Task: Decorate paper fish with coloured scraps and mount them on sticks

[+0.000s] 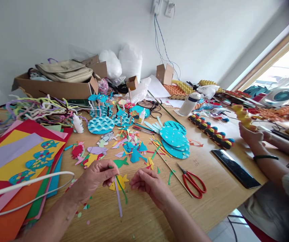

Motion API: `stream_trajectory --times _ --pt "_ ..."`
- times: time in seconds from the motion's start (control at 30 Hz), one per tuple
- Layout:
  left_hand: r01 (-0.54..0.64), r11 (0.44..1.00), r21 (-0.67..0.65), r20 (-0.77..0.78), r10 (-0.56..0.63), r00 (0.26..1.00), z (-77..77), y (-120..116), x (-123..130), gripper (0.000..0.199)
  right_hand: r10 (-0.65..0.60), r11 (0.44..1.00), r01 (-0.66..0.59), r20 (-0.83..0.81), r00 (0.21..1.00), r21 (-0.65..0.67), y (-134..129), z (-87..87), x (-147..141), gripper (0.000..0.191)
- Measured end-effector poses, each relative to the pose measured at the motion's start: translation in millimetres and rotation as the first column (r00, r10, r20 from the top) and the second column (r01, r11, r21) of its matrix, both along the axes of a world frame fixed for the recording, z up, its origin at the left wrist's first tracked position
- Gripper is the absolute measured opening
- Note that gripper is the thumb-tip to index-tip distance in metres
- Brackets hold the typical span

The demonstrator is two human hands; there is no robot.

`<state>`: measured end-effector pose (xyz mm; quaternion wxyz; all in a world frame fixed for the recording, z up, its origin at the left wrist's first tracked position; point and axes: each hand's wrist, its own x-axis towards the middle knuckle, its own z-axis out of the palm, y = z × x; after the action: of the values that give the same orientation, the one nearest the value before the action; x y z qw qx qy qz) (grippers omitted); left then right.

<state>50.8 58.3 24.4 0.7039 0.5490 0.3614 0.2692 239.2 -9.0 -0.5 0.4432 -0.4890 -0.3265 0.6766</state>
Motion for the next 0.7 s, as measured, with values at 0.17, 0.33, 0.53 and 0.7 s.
stream_trajectory --times 0.17,0.33,0.53,0.7 --pt "0.156 0.984 0.085 -0.072 -0.150 0.986 0.5 1 5 0.026 0.239 0.970 -0.243 -0.159 0.958 -0.007 6 10.2 -16 0.039" --pt "0.147 0.985 0.089 -0.013 -0.146 0.989 -6.1 1 0 0.025 0.151 0.985 -0.167 -0.234 0.960 -0.048 6 9.4 -29 0.033" --pt "0.079 0.980 0.180 -0.100 -0.062 0.993 -20.2 2 2 0.027 0.010 1.000 -0.011 -0.042 0.999 -0.023 9 5.4 -36 0.036" --pt "-0.005 0.953 0.303 -0.210 0.072 0.975 -22.5 6 7 0.020 0.025 1.000 -0.025 0.020 1.000 -0.003 5 8.2 -42 0.036"
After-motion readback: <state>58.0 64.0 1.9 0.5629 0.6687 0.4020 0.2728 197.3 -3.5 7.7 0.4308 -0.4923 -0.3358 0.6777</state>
